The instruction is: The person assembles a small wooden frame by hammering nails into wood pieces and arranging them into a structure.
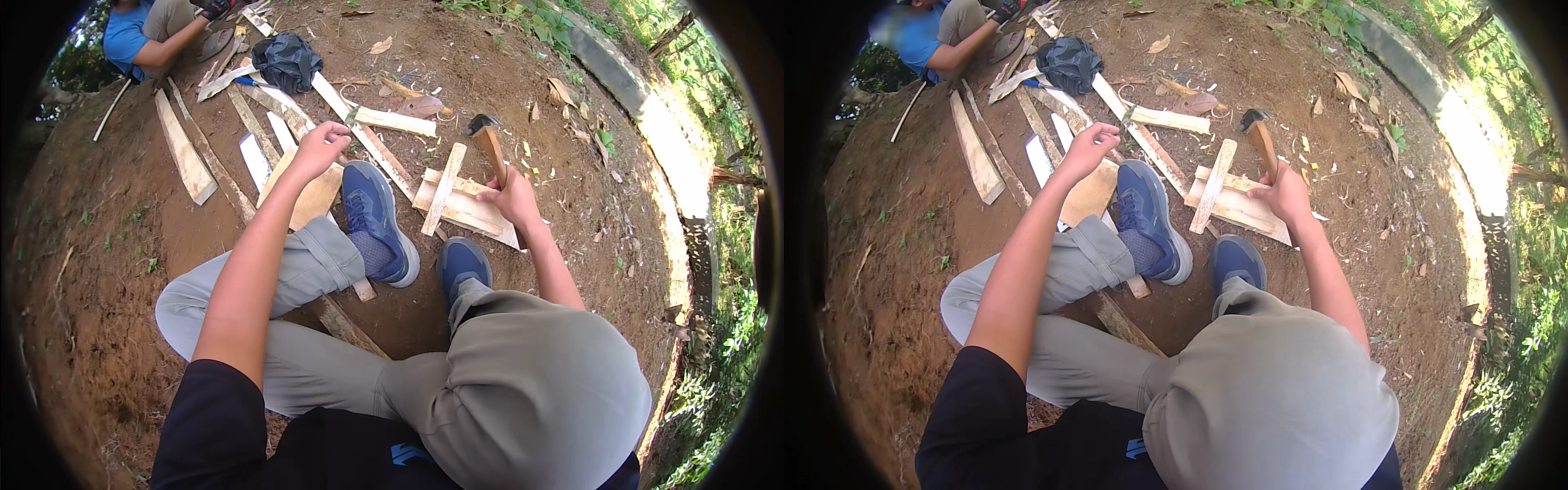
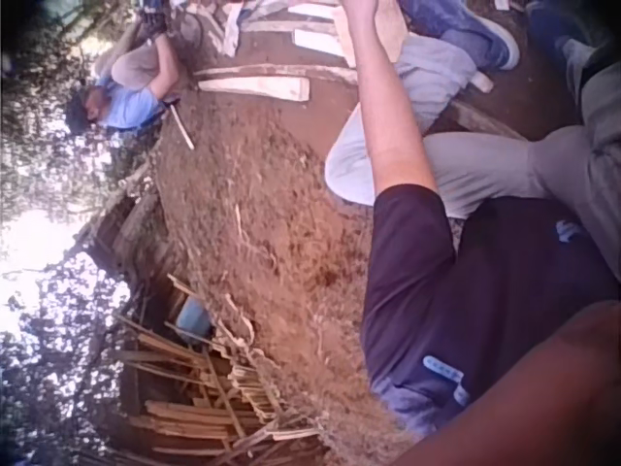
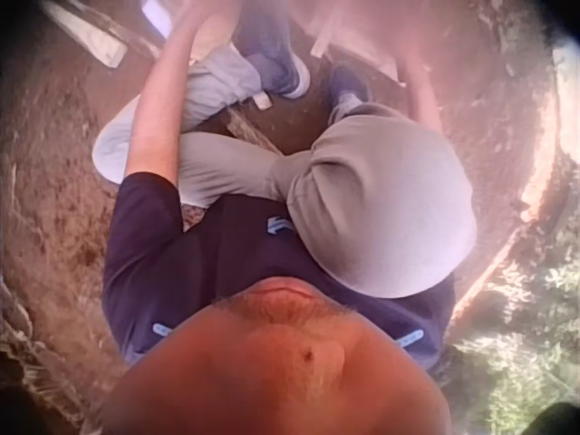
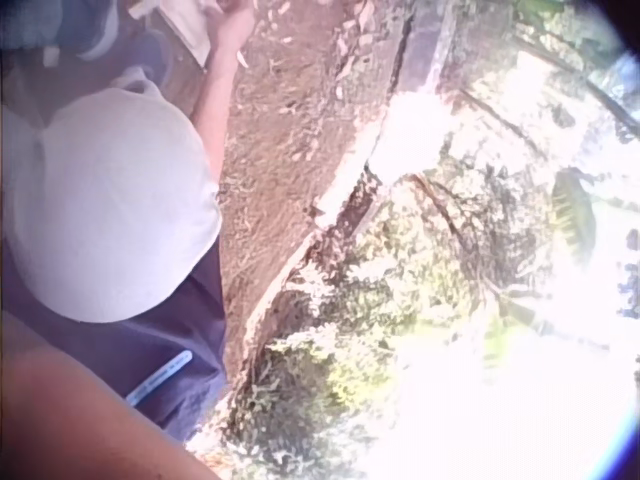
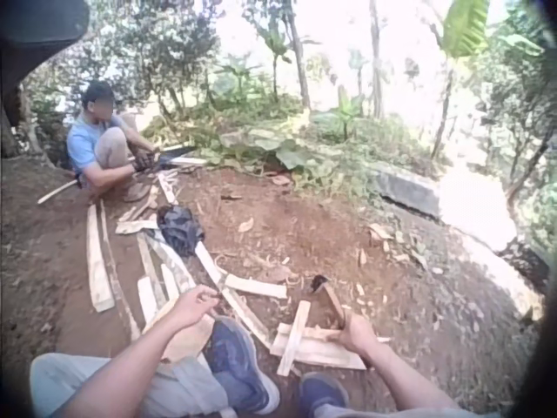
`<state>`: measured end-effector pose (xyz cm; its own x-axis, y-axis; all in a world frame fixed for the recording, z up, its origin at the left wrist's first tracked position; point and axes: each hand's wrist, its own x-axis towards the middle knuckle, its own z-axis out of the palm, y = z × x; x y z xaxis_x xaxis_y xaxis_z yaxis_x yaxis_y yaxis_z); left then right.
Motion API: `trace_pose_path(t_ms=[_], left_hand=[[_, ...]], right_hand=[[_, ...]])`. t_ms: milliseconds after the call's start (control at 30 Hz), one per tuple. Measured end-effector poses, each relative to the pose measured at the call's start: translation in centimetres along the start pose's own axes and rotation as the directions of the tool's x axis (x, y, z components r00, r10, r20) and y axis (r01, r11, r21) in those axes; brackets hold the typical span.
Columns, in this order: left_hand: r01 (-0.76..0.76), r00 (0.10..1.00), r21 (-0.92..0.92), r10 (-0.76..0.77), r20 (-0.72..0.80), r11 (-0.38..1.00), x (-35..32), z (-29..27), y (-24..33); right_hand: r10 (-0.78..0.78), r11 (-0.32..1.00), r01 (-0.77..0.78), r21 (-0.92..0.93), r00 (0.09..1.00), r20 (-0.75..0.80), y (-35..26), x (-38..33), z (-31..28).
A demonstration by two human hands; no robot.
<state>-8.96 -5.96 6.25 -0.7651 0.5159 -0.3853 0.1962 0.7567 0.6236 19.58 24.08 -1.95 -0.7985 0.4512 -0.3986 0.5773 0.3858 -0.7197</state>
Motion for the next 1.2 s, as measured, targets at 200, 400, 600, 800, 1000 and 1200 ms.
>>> trace_pose_path(t_ms=[200, 400, 600, 800, 1000, 1200], left_hand=[[-0.015, 0.997, -0.128, 0.024, 0.072, 0.992, -1.2, 4.3, -0.5], [-0.132, 0.986, 0.018, 0.130, 0.107, 0.991, -1.4, 8.1, 1.5], [-0.365, 0.921, 0.143, 0.334, 0.201, 0.920, 3.9, 8.9, 1.8], [-0.392, 0.918, 0.172, 0.373, 0.135, 0.904, 10.9, 8.6, 3.8], [-0.405, 0.907, 0.296, 0.421, 0.012, 0.865, 18.9, 8.5, 3.8], [-0.291, 0.936, 0.460, 0.349, -0.044, 0.839, 23.3, 10.2, 5.9]], right_hand=[[0.016, 1.000, -0.015, 0.011, 1.000, -0.007, 0.0, -0.5, 0.2], [-0.009, 0.999, 0.009, -0.050, 1.000, -0.008, 0.2, -0.1, 0.3], [-0.001, 1.000, 0.001, 0.000, 1.000, -0.020, 0.3, -0.3, 0.5], [0.052, 0.999, -0.051, 0.019, 0.998, -0.026, 0.1, -0.4, 0.1], [0.020, 1.000, -0.020, -0.018, 1.000, -0.007, -0.9, -0.9, 0.3], [0.016, 1.000, -0.016, -0.003, 1.000, -0.003, 1.1, -1.2, -0.5]])
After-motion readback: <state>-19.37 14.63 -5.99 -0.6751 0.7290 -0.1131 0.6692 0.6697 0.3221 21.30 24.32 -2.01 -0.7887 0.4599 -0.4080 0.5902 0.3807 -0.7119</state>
